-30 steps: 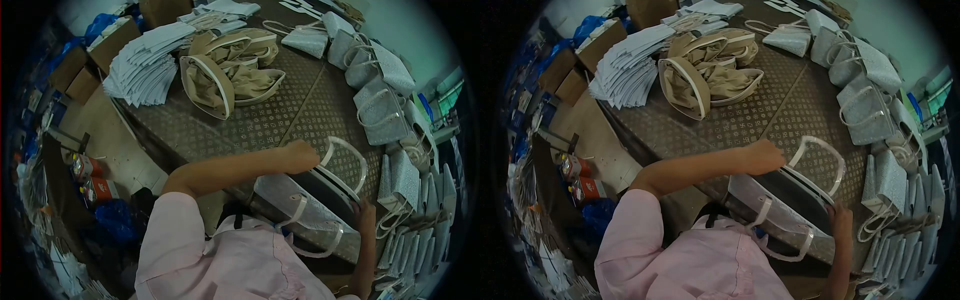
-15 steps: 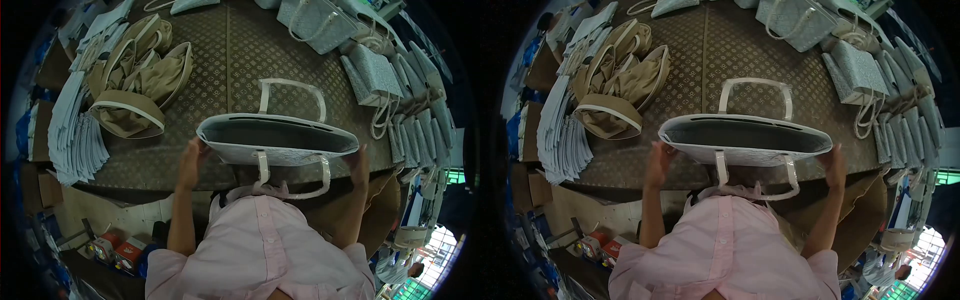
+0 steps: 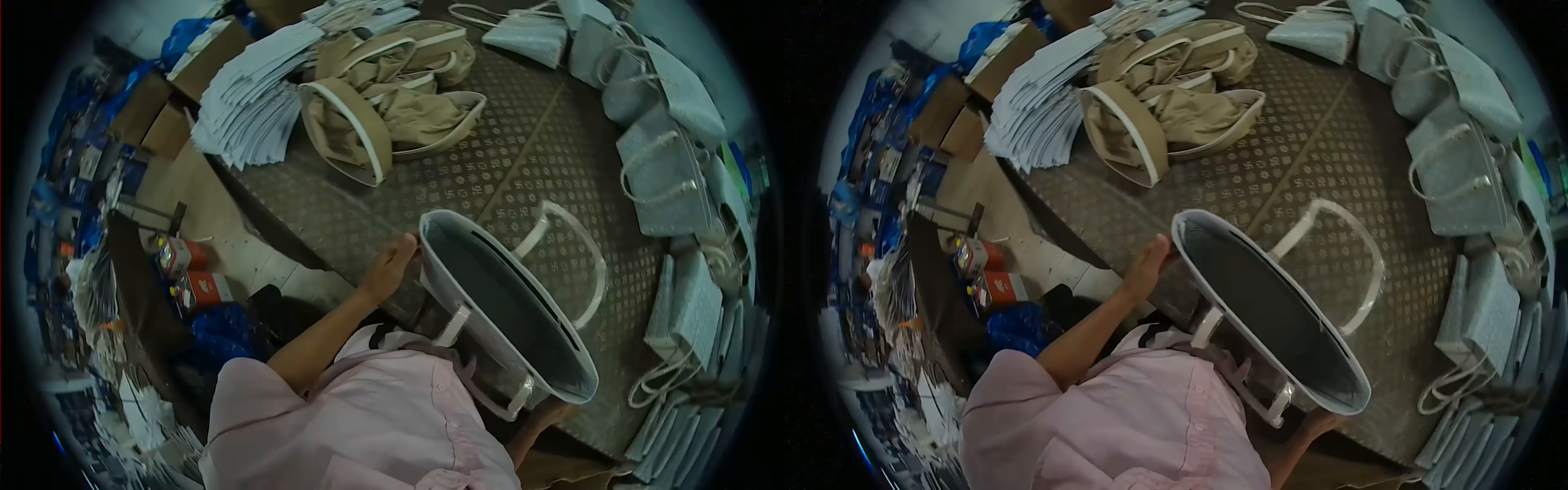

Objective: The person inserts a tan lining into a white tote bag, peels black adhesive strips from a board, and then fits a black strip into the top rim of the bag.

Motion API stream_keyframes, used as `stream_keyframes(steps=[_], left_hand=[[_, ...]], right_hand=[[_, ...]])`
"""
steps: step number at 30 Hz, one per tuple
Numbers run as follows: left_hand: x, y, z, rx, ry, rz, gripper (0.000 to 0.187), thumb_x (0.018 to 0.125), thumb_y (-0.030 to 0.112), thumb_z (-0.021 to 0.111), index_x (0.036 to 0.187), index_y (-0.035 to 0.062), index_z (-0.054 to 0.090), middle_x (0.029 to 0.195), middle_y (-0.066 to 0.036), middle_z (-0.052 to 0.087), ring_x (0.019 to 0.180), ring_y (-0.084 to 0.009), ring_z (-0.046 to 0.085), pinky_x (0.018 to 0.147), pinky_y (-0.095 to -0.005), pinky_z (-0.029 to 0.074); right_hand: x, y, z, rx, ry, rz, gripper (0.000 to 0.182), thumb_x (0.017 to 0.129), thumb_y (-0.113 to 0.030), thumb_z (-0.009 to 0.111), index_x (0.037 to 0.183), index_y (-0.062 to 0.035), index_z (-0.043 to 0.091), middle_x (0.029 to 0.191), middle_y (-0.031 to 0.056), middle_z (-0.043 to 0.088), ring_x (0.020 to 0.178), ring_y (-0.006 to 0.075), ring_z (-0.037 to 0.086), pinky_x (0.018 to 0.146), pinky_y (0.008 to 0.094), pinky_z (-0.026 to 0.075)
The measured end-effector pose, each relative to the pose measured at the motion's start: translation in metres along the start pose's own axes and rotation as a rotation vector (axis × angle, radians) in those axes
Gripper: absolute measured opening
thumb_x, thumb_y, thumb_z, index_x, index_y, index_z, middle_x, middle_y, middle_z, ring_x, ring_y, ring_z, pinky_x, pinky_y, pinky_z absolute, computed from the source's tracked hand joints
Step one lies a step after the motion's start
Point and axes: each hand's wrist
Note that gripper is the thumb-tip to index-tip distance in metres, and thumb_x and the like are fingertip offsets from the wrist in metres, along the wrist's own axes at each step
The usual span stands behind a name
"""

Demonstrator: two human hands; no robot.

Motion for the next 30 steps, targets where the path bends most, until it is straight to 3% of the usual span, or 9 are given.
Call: stream_keyframes(steps=[3,5,6,7,9,15,19,24,30], left_hand=[[0.015,-0.022,0.002,-0.072,-0.080,0.111,0.056,0.093,0.048,0.035,0.114,-0.0002,0.054,0.108,-0.005,0.057,0.098,-0.0148,0.053,0.087,-0.0285,0.040],[0.030,-0.024,-0.001,-0.061,-0.063,0.057,0.052,0.093,0.048,0.037,0.107,0.0039,0.060,0.074,-0.001,0.053,0.076,-0.0094,0.048,0.074,-0.0236,0.038],[0.039,-0.022,-0.012,-0.084,-0.050,0.078,0.052,0.093,0.048,0.037,0.107,0.0039,0.060,0.074,-0.001,0.053,0.076,-0.0094,0.048,0.074,-0.0236,0.038],[0.048,-0.020,-0.027,0.035,-0.035,0.108,0.050,0.092,0.047,0.039,0.104,0.0035,0.061,0.073,-0.002,0.053,0.075,-0.0114,0.049,0.073,-0.0246,0.040],[0.070,-0.025,-0.061,0.169,0.163,0.137,0.043,0.089,0.041,0.046,0.099,0.0019,0.062,0.073,-0.006,0.056,0.073,-0.0159,0.052,0.070,-0.0275,0.042],[0.164,-0.080,-0.214,0.132,0.881,0.092,0.033,0.085,0.026,0.058,0.105,0.0006,0.058,0.084,-0.006,0.059,0.076,-0.0135,0.054,0.071,-0.0268,0.044],[0.204,-0.054,-0.234,0.275,0.857,0.228,0.051,0.080,0.028,0.062,0.118,-0.0013,0.046,0.104,-0.018,0.054,0.093,-0.0323,0.056,0.076,-0.0405,0.046],[0.238,-0.045,-0.215,0.380,0.745,0.017,0.048,0.077,0.022,0.064,0.113,-0.0006,0.042,0.102,-0.021,0.052,0.091,-0.0375,0.053,0.074,-0.0473,0.046],[0.240,-0.028,-0.213,0.364,0.730,0.244,0.023,0.079,0.020,0.058,0.086,-0.0017,0.054,0.077,-0.021,0.057,0.077,-0.0409,0.055,0.068,-0.0467,0.045]], right_hand=[[-0.006,-0.005,-0.010,-0.073,0.022,-0.063,0.058,0.091,-0.040,0.038,0.120,0.0094,0.045,0.116,0.0250,0.051,0.103,0.0317,0.051,0.089,0.0407,0.039],[0.010,0.069,-0.067,-0.479,-0.139,-0.214,0.058,0.093,-0.040,0.034,0.121,0.0101,0.043,0.115,0.0266,0.052,0.103,0.0332,0.052,0.089,0.0416,0.039],[0.028,0.117,-0.084,-0.026,-0.173,-0.268,0.051,0.094,-0.034,0.034,0.116,0.0097,0.048,0.110,0.0260,0.055,0.101,0.0355,0.053,0.085,0.0427,0.041],[0.018,0.009,-0.063,-0.316,0.007,0.135,0.043,0.093,-0.030,0.036,0.100,0.0073,0.057,0.097,0.0197,0.061,0.090,0.0314,0.057,0.079,0.0396,0.043],[0.147,-0.053,-0.018,-0.326,-0.022,0.026,0.043,0.094,-0.031,0.036,0.099,0.0068,0.057,0.096,0.0190,0.061,0.089,0.0304,0.056,0.078,0.0391,0.043],[0.189,-0.226,-0.004,-0.440,-0.203,-0.433,0.043,0.094,-0.034,0.038,0.091,0.0041,0.058,0.088,0.0148,0.059,0.081,0.0243,0.056,0.074,0.0363,0.044],[0.029,-0.348,0.119,-0.499,-0.346,-0.640,0.033,0.092,-0.024,0.044,0.075,0.0009,0.057,0.073,0.0076,0.056,0.067,0.0129,0.052,0.064,0.0272,0.042],[-0.047,-0.417,0.299,-0.472,-1.120,-0.696,0.022,0.085,-0.020,0.062,0.091,0.0012,0.061,0.080,0.0056,0.061,0.074,0.0124,0.058,0.064,0.0244,0.045],[-0.104,-0.371,0.506,-0.546,-1.398,-1.002,0.047,0.085,-0.017,0.054,0.125,0.0022,0.039,0.111,0.0224,0.056,0.099,0.0379,0.055,0.081,0.0375,0.044]])
Point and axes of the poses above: each hand's wrist, its own x-axis towards the middle knuckle, its own z-axis out of the palm, y = z × x
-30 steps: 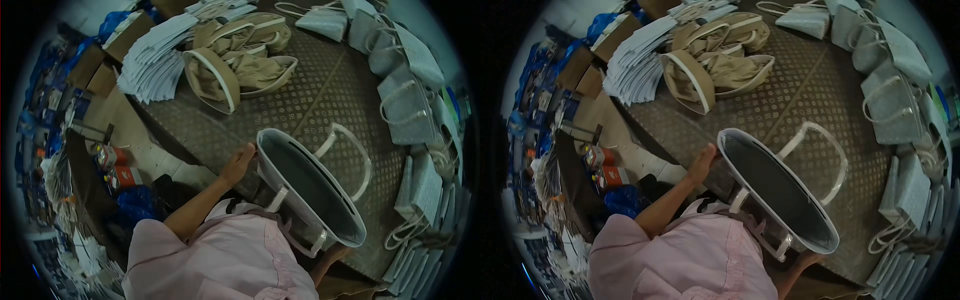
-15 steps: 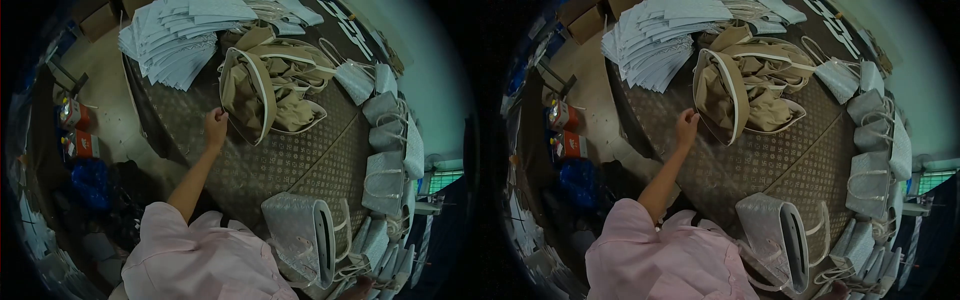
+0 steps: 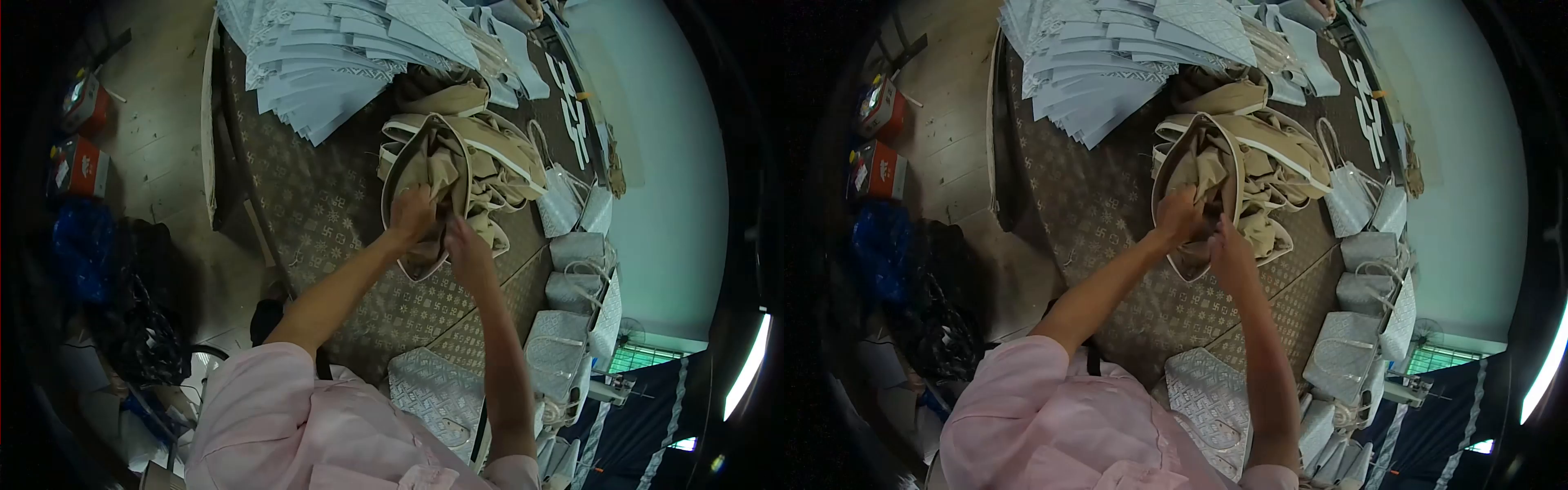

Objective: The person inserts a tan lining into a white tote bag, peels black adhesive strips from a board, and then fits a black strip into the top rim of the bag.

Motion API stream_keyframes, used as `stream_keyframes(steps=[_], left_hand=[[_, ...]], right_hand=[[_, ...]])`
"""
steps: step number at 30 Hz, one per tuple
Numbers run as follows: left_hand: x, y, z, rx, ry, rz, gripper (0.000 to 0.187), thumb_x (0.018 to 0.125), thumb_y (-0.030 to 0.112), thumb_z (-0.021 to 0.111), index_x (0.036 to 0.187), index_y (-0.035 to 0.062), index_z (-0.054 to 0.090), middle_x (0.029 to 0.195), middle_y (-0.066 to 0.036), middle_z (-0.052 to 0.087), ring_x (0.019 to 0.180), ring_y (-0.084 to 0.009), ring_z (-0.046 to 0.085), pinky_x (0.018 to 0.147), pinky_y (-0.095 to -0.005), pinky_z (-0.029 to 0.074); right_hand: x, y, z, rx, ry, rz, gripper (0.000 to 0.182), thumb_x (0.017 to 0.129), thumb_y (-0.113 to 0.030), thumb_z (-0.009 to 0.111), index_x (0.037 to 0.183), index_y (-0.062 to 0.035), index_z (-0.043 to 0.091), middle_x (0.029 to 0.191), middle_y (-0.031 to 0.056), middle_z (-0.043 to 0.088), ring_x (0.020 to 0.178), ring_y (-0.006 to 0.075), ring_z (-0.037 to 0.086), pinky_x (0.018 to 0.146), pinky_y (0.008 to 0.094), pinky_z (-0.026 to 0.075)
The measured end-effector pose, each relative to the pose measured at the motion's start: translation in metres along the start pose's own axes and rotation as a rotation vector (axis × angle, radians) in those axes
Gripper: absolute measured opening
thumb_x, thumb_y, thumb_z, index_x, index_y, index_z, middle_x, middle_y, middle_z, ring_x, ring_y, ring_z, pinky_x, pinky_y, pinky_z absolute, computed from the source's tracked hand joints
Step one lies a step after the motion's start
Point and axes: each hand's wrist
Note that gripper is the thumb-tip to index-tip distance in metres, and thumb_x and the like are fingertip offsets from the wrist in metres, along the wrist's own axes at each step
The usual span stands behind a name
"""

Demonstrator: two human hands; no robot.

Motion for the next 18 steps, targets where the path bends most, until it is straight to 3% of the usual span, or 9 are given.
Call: stream_keyframes(steps=[3,4,6,7,8,10,14,17,18], left_hand=[[-0.004,-0.003,0.009,-0.152,0.004,-0.001,0.031,0.087,0.026,0.050,0.081,-0.0042,0.052,0.072,-0.019,0.055,0.068,-0.0375,0.054,0.066,-0.0443,0.042],[-0.005,0.002,0.001,-0.430,-0.134,-0.099,0.031,0.088,0.027,0.050,0.088,-0.0036,0.055,0.075,-0.020,0.056,0.070,-0.0359,0.055,0.065,-0.0421,0.042],[0.002,-0.002,-0.003,-0.484,-0.213,-0.057,0.031,0.088,0.027,0.050,0.094,-0.0031,0.056,0.080,-0.021,0.057,0.075,-0.0350,0.056,0.068,-0.0401,0.043],[0.002,-0.006,-0.004,-0.526,-0.316,-0.008,0.033,0.088,0.027,0.050,0.100,-0.0026,0.057,0.084,-0.021,0.058,0.080,-0.0341,0.058,0.071,-0.0381,0.044],[0.001,-0.009,-0.004,-0.524,-0.327,-0.017,0.033,0.088,0.027,0.050,0.100,-0.0026,0.057,0.084,-0.021,0.058,0.080,-0.0341,0.058,0.071,-0.0381,0.044],[-0.001,-0.014,-0.006,-0.648,-0.366,0.027,0.037,0.088,0.027,0.050,0.110,-0.0020,0.055,0.101,-0.020,0.058,0.096,-0.0318,0.056,0.083,-0.0344,0.043],[-0.018,-0.031,-0.037,-0.225,-0.011,0.188,0.043,0.090,0.027,0.049,0.123,-0.0010,0.047,0.121,-0.017,0.051,0.111,-0.0282,0.049,0.092,-0.0335,0.039],[-0.037,-0.042,-0.047,-0.138,0.059,-0.117,0.049,0.091,0.027,0.049,0.130,0.0008,0.038,0.131,-0.017,0.042,0.119,-0.0283,0.043,0.095,-0.0350,0.036],[-0.040,-0.043,-0.043,-0.443,-0.075,-0.241,0.051,0.090,0.027,0.049,0.133,0.0017,0.035,0.133,-0.018,0.040,0.121,-0.0293,0.041,0.096,-0.0355,0.035]], right_hand=[[0.044,0.051,0.065,-0.252,0.238,-0.025,0.063,0.082,-0.018,0.056,0.133,-0.0005,0.025,0.127,0.0230,0.041,0.113,0.0440,0.041,0.090,0.0432,0.038],[0.052,0.075,0.078,-0.257,0.235,-0.037,0.063,0.082,-0.018,0.056,0.133,-0.0005,0.025,0.127,0.0230,0.041,0.113,0.0440,0.041,0.090,0.0432,0.038],[0.052,0.102,0.095,-0.586,0.182,-0.279,0.066,0.080,-0.020,0.059,0.133,-0.0043,0.023,0.132,0.0202,0.033,0.113,0.0482,0.035,0.090,0.0464,0.036],[0.055,0.091,0.095,-0.200,0.315,-0.195,0.054,0.079,-0.022,0.059,0.124,-0.0036,0.035,0.123,0.0179,0.043,0.107,0.0413,0.043,0.084,0.0434,0.039],[0.064,0.108,0.103,-0.195,0.311,-0.182,0.054,0.079,-0.022,0.059,0.124,-0.0036,0.035,0.123,0.0179,0.043,0.107,0.0413,0.043,0.084,0.0434,0.039],[0.081,0.143,0.117,0.576,0.209,0.153,0.039,0.079,-0.021,0.059,0.110,0.0003,0.047,0.107,0.0176,0.054,0.095,0.0374,0.051,0.076,0.0425,0.041],[0.073,0.049,0.065,0.075,0.477,0.013,0.026,0.079,-0.016,0.060,0.095,0.0031,0.056,0.085,0.0210,0.060,0.079,0.0394,0.055,0.071,0.0427,0.043],[0.060,0.015,0.030,0.122,0.344,0.201,0.026,0.079,-0.016,0.060,0.098,0.0008,0.057,0.088,0.0209,0.060,0.082,0.0387,0.056,0.072,0.0417,0.044],[0.056,0.018,0.027,0.118,0.353,0.213,0.026,0.079,-0.016,0.060,0.098,0.0008,0.057,0.088,0.0209,0.060,0.082,0.0387,0.056,0.072,0.0417,0.044]])
Point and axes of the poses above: each hand's wrist, its own x-axis towards the middle knuckle, its own z-axis out of the palm, y = z × x
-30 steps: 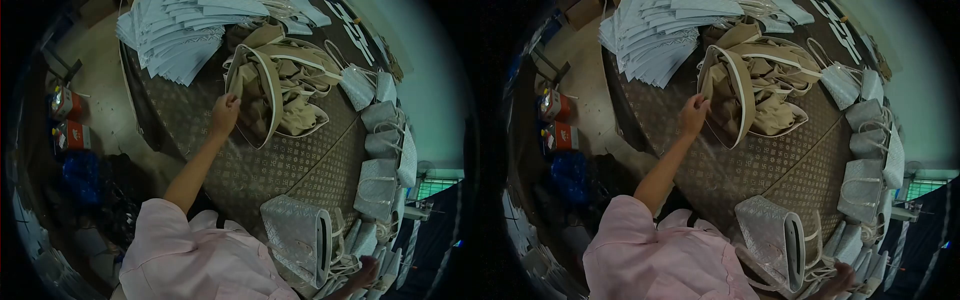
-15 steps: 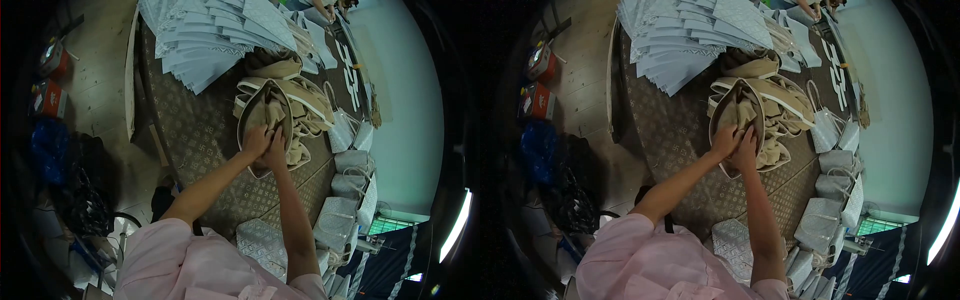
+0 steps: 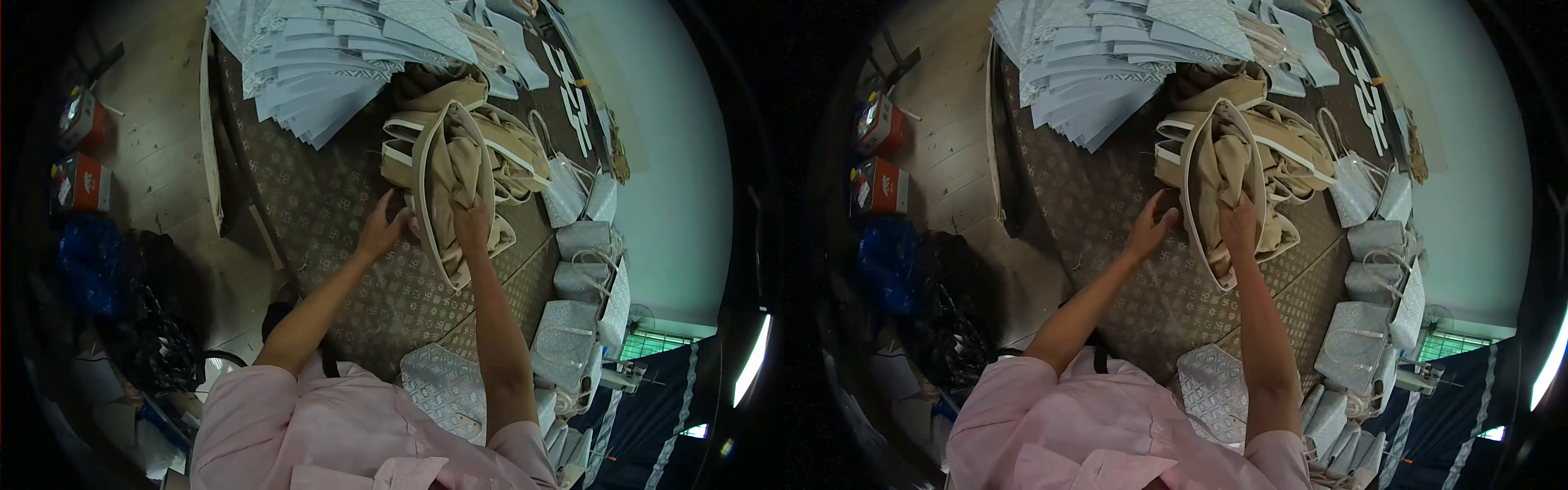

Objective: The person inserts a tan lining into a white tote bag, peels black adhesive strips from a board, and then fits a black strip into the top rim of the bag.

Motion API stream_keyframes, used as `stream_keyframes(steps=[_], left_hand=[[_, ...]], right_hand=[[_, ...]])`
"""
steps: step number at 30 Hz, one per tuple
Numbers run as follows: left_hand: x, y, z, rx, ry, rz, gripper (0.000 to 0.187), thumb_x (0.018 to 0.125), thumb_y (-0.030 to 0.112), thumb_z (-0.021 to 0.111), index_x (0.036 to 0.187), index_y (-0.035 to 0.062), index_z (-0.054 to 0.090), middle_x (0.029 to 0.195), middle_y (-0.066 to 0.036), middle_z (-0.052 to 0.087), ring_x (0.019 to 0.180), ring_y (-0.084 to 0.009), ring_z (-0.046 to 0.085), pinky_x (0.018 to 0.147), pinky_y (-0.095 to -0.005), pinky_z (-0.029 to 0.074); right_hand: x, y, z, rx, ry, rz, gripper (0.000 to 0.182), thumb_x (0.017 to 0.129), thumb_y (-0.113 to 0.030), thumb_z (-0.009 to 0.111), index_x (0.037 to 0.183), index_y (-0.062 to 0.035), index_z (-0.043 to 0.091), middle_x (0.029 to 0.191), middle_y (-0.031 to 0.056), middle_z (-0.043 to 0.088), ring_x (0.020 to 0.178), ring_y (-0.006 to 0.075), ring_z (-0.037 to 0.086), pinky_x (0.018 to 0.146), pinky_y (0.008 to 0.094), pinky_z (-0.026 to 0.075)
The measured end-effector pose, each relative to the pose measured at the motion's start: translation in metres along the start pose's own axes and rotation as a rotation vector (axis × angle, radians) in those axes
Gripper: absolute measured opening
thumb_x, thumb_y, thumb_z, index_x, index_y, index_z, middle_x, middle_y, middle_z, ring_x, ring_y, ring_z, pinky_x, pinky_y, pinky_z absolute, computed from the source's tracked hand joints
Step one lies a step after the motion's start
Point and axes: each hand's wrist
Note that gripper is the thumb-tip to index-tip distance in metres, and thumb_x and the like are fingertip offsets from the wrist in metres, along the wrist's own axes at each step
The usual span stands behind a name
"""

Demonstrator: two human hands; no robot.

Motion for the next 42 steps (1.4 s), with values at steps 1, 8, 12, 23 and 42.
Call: stream_keyframes(steps=[1,8,12,23,42], left_hand=[[0.000,-0.003,0.004,-0.287,-0.140,-0.143,0.054,0.090,0.027,0.050,0.135,0.0027,0.032,0.135,-0.019,0.037,0.122,-0.0304,0.039,0.098,-0.0360,0.033],[0.065,-0.028,0.035,0.463,-0.023,0.548,0.054,0.090,0.027,0.047,0.135,0.0010,0.031,0.135,-0.023,0.034,0.118,-0.0376,0.042,0.094,-0.0395,0.037],[0.105,-0.041,0.029,0.555,-0.520,0.295,0.058,0.085,0.024,0.053,0.131,-0.0053,0.033,0.139,-0.025,0.024,0.118,-0.0369,0.041,0.095,-0.0415,0.037],[-0.028,0.186,0.057,-0.112,-0.463,0.601,0.047,0.082,0.021,0.061,0.122,-0.0006,0.048,0.117,-0.014,0.055,0.104,-0.0261,0.055,0.088,-0.0377,0.042],[-0.186,0.243,0.163,-0.067,-0.795,1.347,0.065,0.084,0.021,0.058,0.136,0.0046,0.023,0.136,-0.013,0.033,0.123,-0.0266,0.034,0.099,-0.0373,0.032]], right_hand=[[-0.001,0.002,-0.003,0.034,0.013,-0.055,0.026,0.079,-0.015,0.060,0.100,0.0009,0.057,0.088,0.0202,0.061,0.081,0.0372,0.057,0.072,0.0407,0.044],[-0.025,-0.058,-0.096,0.661,0.079,0.058,0.025,0.081,-0.014,0.057,0.098,0.0034,0.060,0.088,0.0079,0.063,0.074,0.0149,0.059,0.063,0.0267,0.045],[-0.052,-0.076,-0.190,0.834,0.309,0.170,0.026,0.083,-0.015,0.053,0.098,0.0045,0.061,0.083,0.0093,0.064,0.071,0.0156,0.061,0.062,0.0274,0.049],[-0.124,-0.074,-0.241,1.301,0.504,0.137,0.029,0.087,-0.019,0.046,0.106,0.0007,0.056,0.087,0.0106,0.063,0.070,0.0186,0.063,0.061,0.0297,0.055],[-0.248,-0.066,-0.331,0.672,0.071,-0.128,0.027,0.072,-0.024,0.072,0.072,0.0015,0.062,0.067,0.0068,0.059,0.059,0.0127,0.058,0.052,0.0241,0.048]])
Point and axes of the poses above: each hand's wrist, its own x-axis towards the middle knuckle, its own z-axis out of the palm, y = z × x
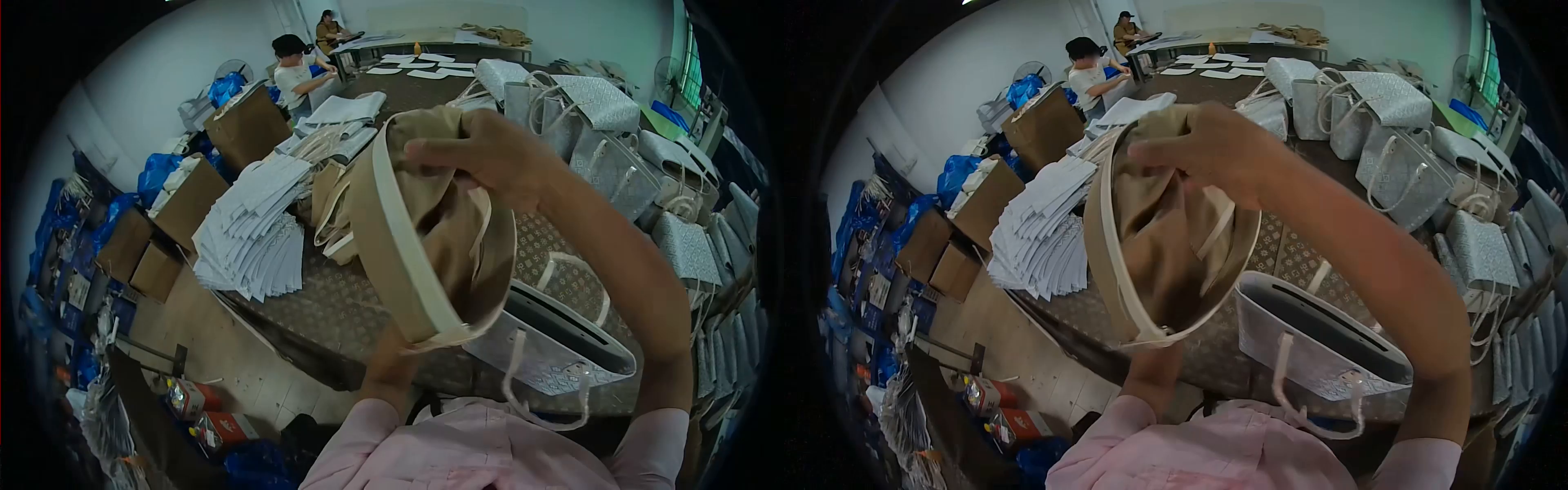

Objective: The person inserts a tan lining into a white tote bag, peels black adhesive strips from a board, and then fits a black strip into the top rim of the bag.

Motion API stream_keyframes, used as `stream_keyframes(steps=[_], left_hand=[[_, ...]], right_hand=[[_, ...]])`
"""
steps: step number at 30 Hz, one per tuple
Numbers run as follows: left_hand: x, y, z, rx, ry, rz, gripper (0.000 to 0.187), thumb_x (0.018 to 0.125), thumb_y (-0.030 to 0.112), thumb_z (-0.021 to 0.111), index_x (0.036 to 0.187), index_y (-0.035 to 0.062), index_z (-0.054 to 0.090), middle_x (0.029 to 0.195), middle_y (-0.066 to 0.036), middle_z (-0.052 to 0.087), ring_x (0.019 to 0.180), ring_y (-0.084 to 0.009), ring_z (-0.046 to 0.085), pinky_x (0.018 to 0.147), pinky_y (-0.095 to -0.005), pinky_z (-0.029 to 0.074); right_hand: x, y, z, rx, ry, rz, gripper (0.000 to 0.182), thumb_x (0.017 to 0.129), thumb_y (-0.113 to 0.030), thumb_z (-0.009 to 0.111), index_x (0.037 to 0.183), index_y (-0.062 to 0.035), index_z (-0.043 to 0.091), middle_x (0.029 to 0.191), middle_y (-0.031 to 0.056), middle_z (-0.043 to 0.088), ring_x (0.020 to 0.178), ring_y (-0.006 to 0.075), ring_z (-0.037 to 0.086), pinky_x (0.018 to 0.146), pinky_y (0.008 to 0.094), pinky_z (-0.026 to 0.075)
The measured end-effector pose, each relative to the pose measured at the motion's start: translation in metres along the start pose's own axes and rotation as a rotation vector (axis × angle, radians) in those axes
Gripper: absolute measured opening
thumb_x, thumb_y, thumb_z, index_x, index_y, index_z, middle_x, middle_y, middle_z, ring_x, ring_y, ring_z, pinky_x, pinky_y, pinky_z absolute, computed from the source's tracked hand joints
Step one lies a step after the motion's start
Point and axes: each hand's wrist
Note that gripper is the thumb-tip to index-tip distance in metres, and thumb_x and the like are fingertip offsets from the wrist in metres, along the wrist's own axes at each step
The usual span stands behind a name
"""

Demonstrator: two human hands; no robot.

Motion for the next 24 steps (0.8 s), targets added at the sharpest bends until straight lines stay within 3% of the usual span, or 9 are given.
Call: stream_keyframes(steps=[4,6,7,13,15,16,20,22,24], left_hand=[[-0.008,0.045,0.023,-0.168,0.139,-0.158,0.060,0.085,0.022,0.056,0.135,0.0045,0.026,0.134,-0.013,0.036,0.120,-0.0260,0.038,0.097,-0.0372,0.035],[-0.008,0.067,0.013,-0.250,0.211,-0.226,0.058,0.086,0.022,0.055,0.134,0.0044,0.027,0.133,-0.013,0.037,0.118,-0.0257,0.040,0.096,-0.0371,0.036],[0.013,0.057,0.032,-0.291,0.249,-0.264,0.057,0.087,0.023,0.054,0.134,0.0044,0.028,0.132,-0.013,0.038,0.118,-0.0255,0.041,0.095,-0.0371,0.037],[0.024,0.077,0.115,-0.628,0.421,-0.582,0.051,0.089,0.024,0.051,0.132,0.0042,0.032,0.129,-0.013,0.043,0.113,-0.0246,0.047,0.091,-0.0369,0.041],[0.060,0.087,0.107,-0.099,0.023,-0.558,0.046,0.084,0.021,0.058,0.122,0.0003,0.044,0.117,-0.014,0.053,0.105,-0.0233,0.054,0.084,-0.0374,0.045],[0.060,0.086,0.113,0.263,0.085,-0.248,0.036,0.078,0.017,0.063,0.107,-0.0018,0.055,0.102,-0.013,0.061,0.088,-0.0210,0.060,0.074,-0.0345,0.047],[0.096,0.102,0.115,0.380,-0.164,-0.242,0.031,0.080,0.018,0.064,0.104,-0.0001,0.059,0.095,-0.011,0.063,0.081,-0.0171,0.060,0.069,-0.0292,0.048],[0.098,0.091,0.109,-0.185,-0.260,-0.176,0.030,0.083,0.022,0.063,0.105,0.0022,0.061,0.093,-0.007,0.064,0.079,-0.0137,0.059,0.069,-0.0258,0.047],[0.072,0.098,0.082,-0.060,-0.182,-0.416,0.032,0.085,0.025,0.061,0.108,0.0029,0.060,0.090,-0.006,0.065,0.076,-0.0123,0.060,0.068,-0.0261,0.047]], right_hand=[[-0.079,-0.030,-0.077,-0.240,0.038,0.008,0.041,0.068,-0.028,0.075,0.092,0.0028,0.062,0.088,0.0142,0.062,0.078,0.0180,0.061,0.069,0.0294,0.050],[-0.094,0.009,-0.112,-0.569,0.259,-0.878,0.066,0.065,-0.029,0.077,0.117,0.0011,0.050,0.116,0.0190,0.053,0.101,0.0234,0.055,0.088,0.0353,0.044],[-0.104,0.018,-0.112,-0.673,0.054,-0.881,0.088,0.061,-0.027,0.079,0.132,-0.0030,0.032,0.130,0.0192,0.040,0.113,0.0287,0.046,0.095,0.0374,0.038],[-0.125,0.082,-0.081,-0.441,0.308,-0.757,0.089,0.060,-0.021,0.079,0.132,-0.0020,0.029,0.124,0.0220,0.044,0.113,0.0347,0.046,0.093,0.0369,0.039],[-0.133,0.096,-0.092,-0.033,0.311,-0.734,0.079,0.063,-0.018,0.077,0.127,-0.0018,0.034,0.118,0.0202,0.049,0.110,0.0305,0.050,0.090,0.0347,0.041],[-0.136,0.106,-0.098,0.025,0.351,-0.752,0.074,0.064,-0.017,0.076,0.125,-0.0016,0.037,0.115,0.0187,0.053,0.108,0.0285,0.052,0.089,0.0341,0.042],[-0.145,0.143,-0.150,-0.250,0.317,-0.636,0.052,0.076,-0.008,0.067,0.120,-0.0010,0.040,0.109,0.0086,0.055,0.093,0.0175,0.058,0.084,0.0309,0.047],[-0.169,0.123,-0.139,0.124,0.539,-0.451,0.037,0.076,-0.009,0.067,0.107,0.0014,0.050,0.101,0.0107,0.061,0.087,0.0180,0.062,0.074,0.0274,0.049],[-0.189,0.122,-0.140,0.391,0.679,-0.427,0.026,0.080,-0.005,0.060,0.104,0.0019,0.051,0.096,0.0112,0.062,0.080,0.0155,0.063,0.066,0.0250,0.053]])
Point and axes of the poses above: each hand's wrist, its own x-axis towards the middle knuckle, its own z-axis out of the palm, y = z × x
